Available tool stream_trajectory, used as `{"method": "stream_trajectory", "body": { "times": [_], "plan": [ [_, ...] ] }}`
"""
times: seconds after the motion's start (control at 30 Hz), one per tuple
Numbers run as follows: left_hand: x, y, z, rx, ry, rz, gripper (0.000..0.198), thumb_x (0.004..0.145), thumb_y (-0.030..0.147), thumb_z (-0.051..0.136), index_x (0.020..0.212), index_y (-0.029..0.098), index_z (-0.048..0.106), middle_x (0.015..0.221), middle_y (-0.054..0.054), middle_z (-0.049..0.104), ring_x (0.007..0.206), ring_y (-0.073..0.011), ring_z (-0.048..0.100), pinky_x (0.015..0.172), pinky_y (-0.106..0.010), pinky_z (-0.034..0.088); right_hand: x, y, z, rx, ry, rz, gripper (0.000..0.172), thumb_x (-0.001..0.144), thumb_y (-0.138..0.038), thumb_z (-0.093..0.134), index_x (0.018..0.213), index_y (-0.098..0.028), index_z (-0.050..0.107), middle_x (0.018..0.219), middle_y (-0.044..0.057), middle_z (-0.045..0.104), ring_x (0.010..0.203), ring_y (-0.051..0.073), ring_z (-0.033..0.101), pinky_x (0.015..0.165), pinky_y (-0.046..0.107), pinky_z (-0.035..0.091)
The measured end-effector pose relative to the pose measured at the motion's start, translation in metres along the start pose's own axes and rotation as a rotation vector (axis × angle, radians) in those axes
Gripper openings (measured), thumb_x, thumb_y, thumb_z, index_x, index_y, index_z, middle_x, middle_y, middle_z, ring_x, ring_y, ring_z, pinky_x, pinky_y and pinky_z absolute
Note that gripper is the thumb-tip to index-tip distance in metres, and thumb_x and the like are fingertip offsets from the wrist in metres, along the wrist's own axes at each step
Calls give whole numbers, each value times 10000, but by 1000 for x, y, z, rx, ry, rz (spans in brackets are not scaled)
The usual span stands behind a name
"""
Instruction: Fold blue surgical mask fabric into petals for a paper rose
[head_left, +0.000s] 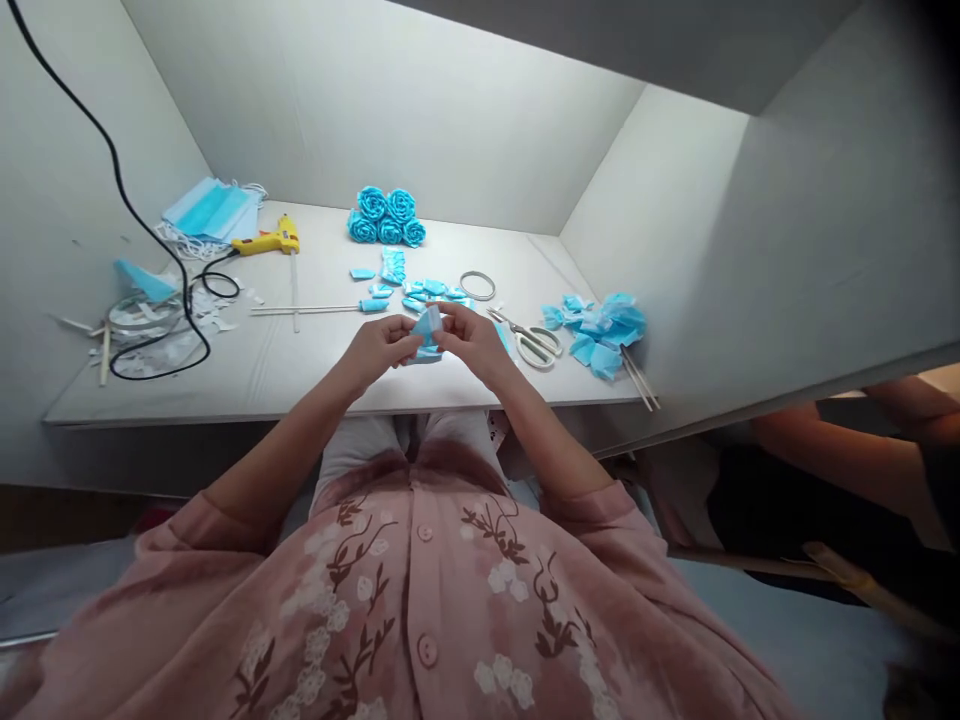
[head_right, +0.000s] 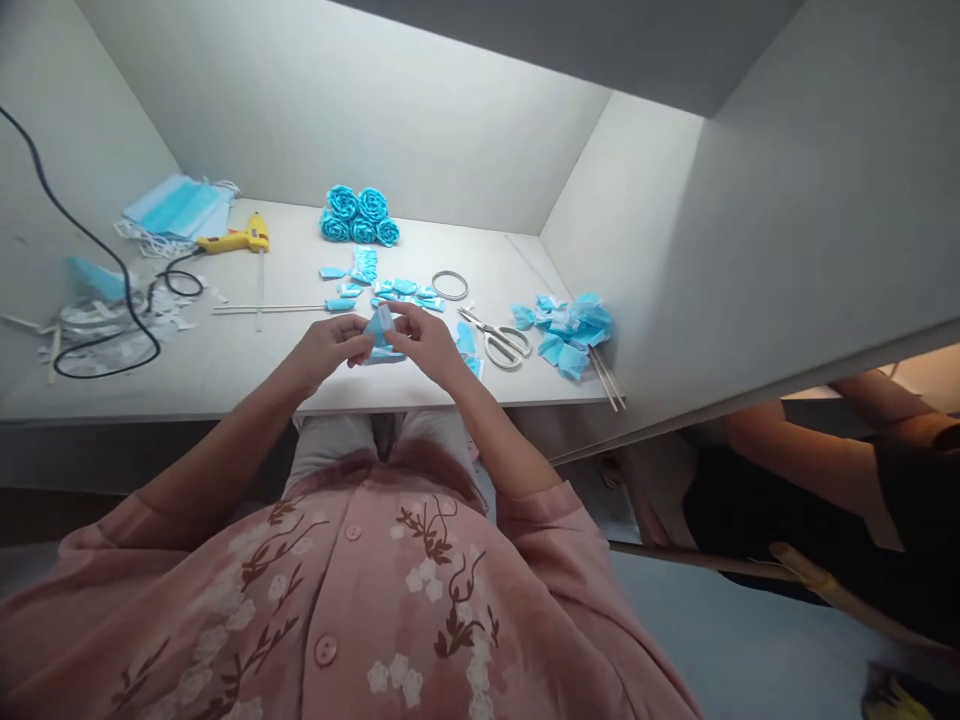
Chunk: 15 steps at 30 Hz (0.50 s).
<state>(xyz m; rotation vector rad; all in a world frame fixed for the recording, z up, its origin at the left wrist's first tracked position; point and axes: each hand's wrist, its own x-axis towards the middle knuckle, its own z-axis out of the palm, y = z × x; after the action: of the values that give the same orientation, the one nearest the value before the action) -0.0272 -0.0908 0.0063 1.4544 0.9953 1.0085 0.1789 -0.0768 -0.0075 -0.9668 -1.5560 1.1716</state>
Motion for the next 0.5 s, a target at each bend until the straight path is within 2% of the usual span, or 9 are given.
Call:
{"method": "stream_trajectory", "body": {
  "times": [0.07,0.13,0.23,0.33,0.4,0.5],
  "plan": [
    [-6,-6,-16,-21,-15,-42,559,721,394,800,1205,141,681,687,8,697,579,-129,579,563,-250,457,-2,3,-17,-19,52,-1,580,765,-379,765,1303,-181,681,793,-53,619,755,119,593,745,283,584],
    [-10,-12,-33,-28,43,-74,688,745,369,798,1365,135,615,739,4,722,612,-131,596,577,-247,466,0,3,-38,-27,131,-8,615,764,-382,779,1340,-201,664,778,-64,578,757,117,580,762,280,603],
    [-10,-20,-46,-58,167,-105,564,770,352,757,1282,133,666,727,13,695,610,-115,571,579,-237,450,16,8,-64,-70,242,17,647,796,-406,747,1398,-201,629,780,-60,575,748,125,598,784,300,623],
    [-7,-24,-43,-64,210,-95,439,752,348,732,1136,135,716,703,14,670,601,-114,556,575,-243,435,45,19,-74,-271,244,68,655,868,-384,656,1474,-145,582,889,13,688,835,183,687,885,383,638],
    [-7,-24,-38,-51,205,-67,413,735,341,729,1095,139,729,696,12,668,601,-119,553,573,-249,429,62,27,-77,-577,196,44,642,886,-351,671,1484,-134,591,1145,112,766,1066,263,729,1069,469,582],
    [-9,-24,-38,-37,242,-47,403,730,336,727,1079,137,750,687,9,670,602,-120,547,568,-251,418,72,28,-89,-914,187,-58,631,920,-417,700,1480,-143,607,1474,192,684,1368,365,644,1224,544,462]
  ]
}}
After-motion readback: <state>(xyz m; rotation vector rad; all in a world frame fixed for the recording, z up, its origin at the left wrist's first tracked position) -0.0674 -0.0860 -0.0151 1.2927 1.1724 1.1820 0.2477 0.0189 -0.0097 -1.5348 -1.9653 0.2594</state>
